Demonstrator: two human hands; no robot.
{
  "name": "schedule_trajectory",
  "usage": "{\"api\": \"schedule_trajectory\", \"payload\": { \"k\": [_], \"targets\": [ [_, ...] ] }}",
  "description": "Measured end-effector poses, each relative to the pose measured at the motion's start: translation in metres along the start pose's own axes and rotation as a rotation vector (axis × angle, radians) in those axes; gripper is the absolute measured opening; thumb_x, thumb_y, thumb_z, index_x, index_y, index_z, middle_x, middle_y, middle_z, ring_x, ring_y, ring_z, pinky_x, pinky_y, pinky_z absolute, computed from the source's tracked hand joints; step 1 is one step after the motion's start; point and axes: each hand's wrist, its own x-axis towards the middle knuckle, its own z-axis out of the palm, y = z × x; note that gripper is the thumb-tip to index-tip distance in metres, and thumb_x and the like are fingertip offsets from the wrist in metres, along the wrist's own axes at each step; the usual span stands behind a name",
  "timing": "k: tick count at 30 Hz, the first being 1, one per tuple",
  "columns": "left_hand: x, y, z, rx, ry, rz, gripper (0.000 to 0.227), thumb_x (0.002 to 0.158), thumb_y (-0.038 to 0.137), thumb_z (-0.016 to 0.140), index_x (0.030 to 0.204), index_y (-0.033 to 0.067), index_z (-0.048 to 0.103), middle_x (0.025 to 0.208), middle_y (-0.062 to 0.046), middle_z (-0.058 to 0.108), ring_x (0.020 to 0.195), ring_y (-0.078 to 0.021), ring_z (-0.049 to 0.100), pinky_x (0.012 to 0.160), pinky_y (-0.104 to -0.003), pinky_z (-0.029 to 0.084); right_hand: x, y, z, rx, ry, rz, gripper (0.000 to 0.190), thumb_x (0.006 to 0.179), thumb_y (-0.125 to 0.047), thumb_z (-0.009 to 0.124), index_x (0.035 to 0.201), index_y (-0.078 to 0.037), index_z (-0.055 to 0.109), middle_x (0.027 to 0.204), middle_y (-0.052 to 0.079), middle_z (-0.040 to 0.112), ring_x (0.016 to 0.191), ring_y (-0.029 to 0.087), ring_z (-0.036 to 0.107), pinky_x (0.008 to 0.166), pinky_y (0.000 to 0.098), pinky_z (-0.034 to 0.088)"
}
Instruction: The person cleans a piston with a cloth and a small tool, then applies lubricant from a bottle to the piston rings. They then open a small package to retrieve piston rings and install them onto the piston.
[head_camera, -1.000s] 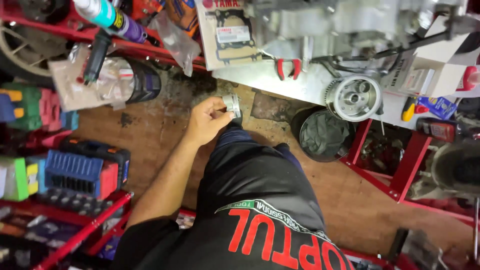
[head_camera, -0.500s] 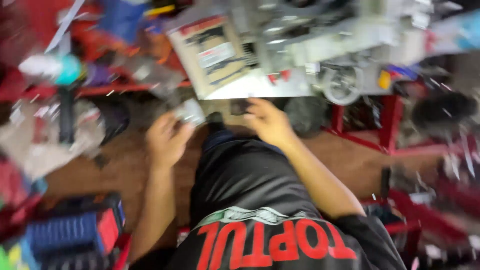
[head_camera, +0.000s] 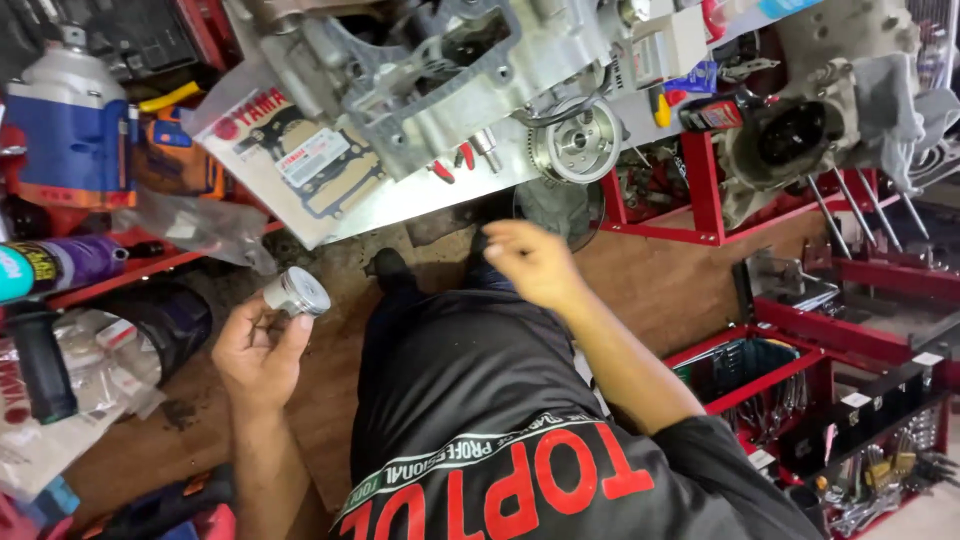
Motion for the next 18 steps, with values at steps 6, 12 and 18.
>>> {"api": "schedule_trajectory", "payload": {
  "k": [6, 12, 18],
  "targets": [
    [-0.012, 0.018, 0.050, 0.219, 0.036, 0.011, 0.037, 0.084, 0.001, 0.087, 0.115, -0.0072, 0.067, 0.109, -0.021, 0.071, 0.095, -0.0234, 0.070, 0.081, -0.038, 0.057, 0.047, 0.041, -0.153, -0.419, 0.571, -0.317, 0.001, 0.095, -0.012, 0.074, 0.094, -0.011, 0.075, 0.087, 0.013, 0.071, 0.088, 0.035, 0.071, 0.084, 0.0434, 0.056],
    [-0.029, 0.043, 0.132, 0.321, 0.127, -0.151, 0.033, 0.086, 0.010, 0.083, 0.115, 0.0009, 0.068, 0.097, -0.007, 0.072, 0.083, -0.0108, 0.066, 0.077, -0.025, 0.055, 0.128, 0.052, -0.244, -0.826, 0.373, -0.258, 0.043, 0.096, -0.011, 0.065, 0.138, -0.008, 0.059, 0.119, 0.023, 0.068, 0.095, 0.048, 0.066, 0.077, 0.0578, 0.050],
    [-0.053, 0.049, 0.196, 0.275, 0.153, -0.198, 0.027, 0.088, 0.007, 0.080, 0.111, 0.0030, 0.067, 0.093, -0.006, 0.072, 0.082, -0.0104, 0.065, 0.076, -0.024, 0.055, 0.173, -0.001, -0.258, -1.268, -0.280, 0.099, 0.047, 0.106, -0.012, 0.055, 0.151, -0.014, 0.043, 0.127, 0.020, 0.064, 0.085, 0.047, 0.073, 0.075, 0.0600, 0.059]
  ]
}}
